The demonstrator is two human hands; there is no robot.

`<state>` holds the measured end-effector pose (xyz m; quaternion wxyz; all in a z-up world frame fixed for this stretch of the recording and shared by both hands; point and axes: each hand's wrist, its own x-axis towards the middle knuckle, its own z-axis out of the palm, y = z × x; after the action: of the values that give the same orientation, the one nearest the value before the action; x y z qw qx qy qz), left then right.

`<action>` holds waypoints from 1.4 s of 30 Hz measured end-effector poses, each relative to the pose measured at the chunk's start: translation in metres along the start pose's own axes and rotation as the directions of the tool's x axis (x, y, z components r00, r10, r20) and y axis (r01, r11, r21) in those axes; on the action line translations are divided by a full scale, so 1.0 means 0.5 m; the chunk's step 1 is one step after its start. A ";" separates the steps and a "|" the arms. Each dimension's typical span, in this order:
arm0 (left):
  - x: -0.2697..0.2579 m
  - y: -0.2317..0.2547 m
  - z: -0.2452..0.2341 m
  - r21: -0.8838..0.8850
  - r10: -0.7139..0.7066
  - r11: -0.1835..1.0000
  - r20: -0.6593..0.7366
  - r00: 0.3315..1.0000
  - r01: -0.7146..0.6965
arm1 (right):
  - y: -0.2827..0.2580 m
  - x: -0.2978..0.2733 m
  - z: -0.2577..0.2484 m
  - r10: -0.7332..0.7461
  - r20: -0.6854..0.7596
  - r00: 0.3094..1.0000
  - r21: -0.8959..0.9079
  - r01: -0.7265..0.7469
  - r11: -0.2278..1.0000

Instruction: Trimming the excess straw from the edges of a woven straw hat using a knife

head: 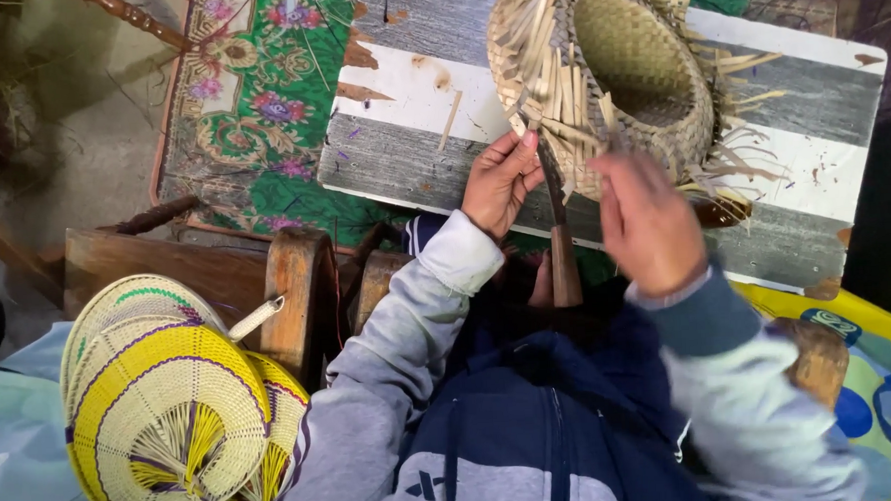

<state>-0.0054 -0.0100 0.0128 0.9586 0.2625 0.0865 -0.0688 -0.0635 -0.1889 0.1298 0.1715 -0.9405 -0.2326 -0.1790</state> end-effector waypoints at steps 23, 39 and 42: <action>0.005 0.043 0.023 -0.021 -0.083 0.996 0.025 0.996 0.084 | 0.079 0.244 0.014 -0.728 0.251 0.638 0.168 0.712 0.682; 0.025 0.031 -0.015 -0.070 -0.075 0.995 -0.011 0.997 0.074 | 0.098 0.255 0.035 -0.801 0.204 0.563 0.162 0.787 0.595; 0.033 0.021 -0.029 -0.085 -0.075 0.994 -0.020 0.997 0.073 | 0.095 0.264 0.033 -0.822 0.237 0.519 0.084 0.832 0.549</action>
<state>0.0105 0.0050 0.0027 0.9645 0.2195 0.1100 -0.0974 0.0736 -0.1720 0.1587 0.0167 -0.7347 -0.6667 -0.1244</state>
